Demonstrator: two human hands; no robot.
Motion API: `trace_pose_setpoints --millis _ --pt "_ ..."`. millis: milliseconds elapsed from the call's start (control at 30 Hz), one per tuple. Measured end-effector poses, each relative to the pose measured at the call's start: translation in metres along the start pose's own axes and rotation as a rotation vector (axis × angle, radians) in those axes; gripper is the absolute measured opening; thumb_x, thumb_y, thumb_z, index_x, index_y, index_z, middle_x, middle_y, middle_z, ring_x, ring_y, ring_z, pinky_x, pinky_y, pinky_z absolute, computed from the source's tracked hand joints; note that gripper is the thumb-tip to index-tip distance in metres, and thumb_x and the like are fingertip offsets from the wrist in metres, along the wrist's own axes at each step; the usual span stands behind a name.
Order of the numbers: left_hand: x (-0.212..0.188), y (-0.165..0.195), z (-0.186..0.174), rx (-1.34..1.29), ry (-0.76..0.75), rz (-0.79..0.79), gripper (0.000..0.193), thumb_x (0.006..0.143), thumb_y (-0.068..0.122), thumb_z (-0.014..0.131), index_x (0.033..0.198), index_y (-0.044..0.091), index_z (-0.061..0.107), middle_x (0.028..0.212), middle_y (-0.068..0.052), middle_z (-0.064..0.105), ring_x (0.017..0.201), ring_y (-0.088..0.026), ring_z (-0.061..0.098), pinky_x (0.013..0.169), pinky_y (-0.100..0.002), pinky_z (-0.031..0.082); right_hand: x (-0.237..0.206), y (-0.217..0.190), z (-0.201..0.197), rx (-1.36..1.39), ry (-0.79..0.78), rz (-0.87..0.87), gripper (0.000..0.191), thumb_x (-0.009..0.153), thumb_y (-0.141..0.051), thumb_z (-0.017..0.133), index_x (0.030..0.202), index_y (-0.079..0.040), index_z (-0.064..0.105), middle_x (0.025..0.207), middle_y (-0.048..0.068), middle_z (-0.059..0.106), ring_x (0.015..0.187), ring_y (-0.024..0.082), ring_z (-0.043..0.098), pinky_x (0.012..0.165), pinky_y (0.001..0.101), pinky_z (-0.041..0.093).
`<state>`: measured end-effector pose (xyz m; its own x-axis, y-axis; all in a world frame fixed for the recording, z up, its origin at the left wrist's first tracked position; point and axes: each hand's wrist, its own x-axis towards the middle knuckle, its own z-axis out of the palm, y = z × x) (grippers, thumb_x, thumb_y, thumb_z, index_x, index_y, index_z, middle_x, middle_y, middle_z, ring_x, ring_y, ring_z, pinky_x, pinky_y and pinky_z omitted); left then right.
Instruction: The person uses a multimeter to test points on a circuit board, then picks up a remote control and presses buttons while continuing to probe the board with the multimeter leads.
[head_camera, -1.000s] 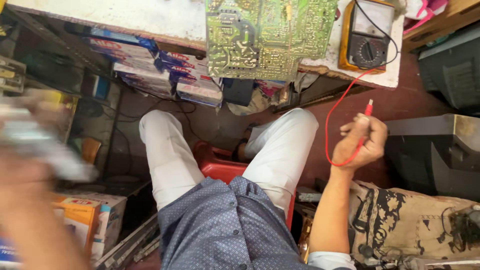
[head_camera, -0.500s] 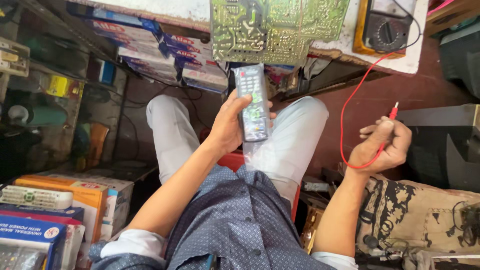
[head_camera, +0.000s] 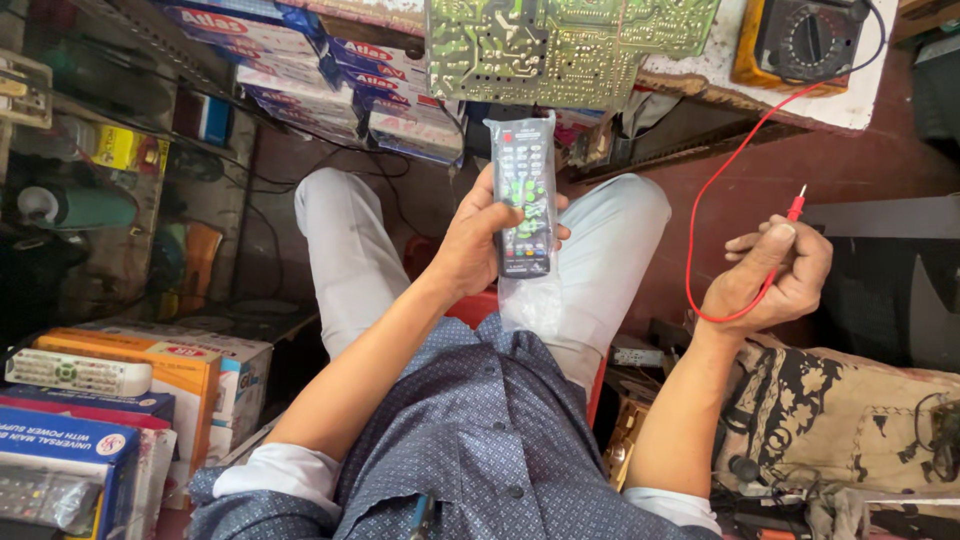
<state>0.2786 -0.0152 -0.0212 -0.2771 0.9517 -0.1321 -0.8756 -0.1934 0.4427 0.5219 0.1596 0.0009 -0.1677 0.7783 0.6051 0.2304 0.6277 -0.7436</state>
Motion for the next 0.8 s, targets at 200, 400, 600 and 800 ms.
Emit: trace_pose_setpoints --millis 200,400,600,800 --pt "-0.003 -0.006 -0.001 0.012 -0.012 -0.012 0.061 0.087 -0.005 0.046 0.147 0.005 0.037 0.126 -0.026 0.064 0.101 -0.038 0.073 0.089 -0.050 0.062 -0.001 -0.003 -0.001 -0.021 0.007 -0.005 0.027 0.120 -0.022 0.060 0.114 0.004 0.062 0.099 0.010 0.065 0.063 0.014 0.064 0.055 0.0241 0.049" --pt "-0.004 -0.007 0.003 0.030 -0.018 -0.011 0.061 0.089 -0.007 0.047 0.147 0.005 0.038 0.126 -0.025 0.065 0.102 -0.038 0.073 0.090 -0.048 0.063 0.000 -0.005 -0.001 -0.040 0.011 -0.013 0.026 0.120 -0.021 0.060 0.114 0.005 0.063 0.099 0.011 0.065 0.063 0.015 0.064 0.054 0.0242 0.049" --pt "-0.006 -0.011 -0.003 0.053 -0.011 -0.006 0.058 0.089 -0.007 0.047 0.146 0.005 0.039 0.127 -0.026 0.066 0.104 -0.039 0.073 0.090 -0.048 0.062 -0.001 -0.007 0.000 -0.046 0.000 -0.024 0.026 0.120 -0.021 0.059 0.114 0.004 0.063 0.100 0.010 0.064 0.063 0.015 0.065 0.055 0.0242 0.050" --pt "-0.007 -0.019 -0.009 0.059 -0.061 0.013 0.054 0.092 -0.007 0.048 0.144 0.005 0.039 0.128 -0.026 0.066 0.104 -0.039 0.073 0.089 -0.048 0.062 -0.003 -0.009 0.000 -0.040 0.011 -0.008 0.027 0.120 -0.022 0.061 0.114 0.005 0.063 0.101 0.011 0.065 0.064 0.015 0.065 0.056 0.0240 0.050"
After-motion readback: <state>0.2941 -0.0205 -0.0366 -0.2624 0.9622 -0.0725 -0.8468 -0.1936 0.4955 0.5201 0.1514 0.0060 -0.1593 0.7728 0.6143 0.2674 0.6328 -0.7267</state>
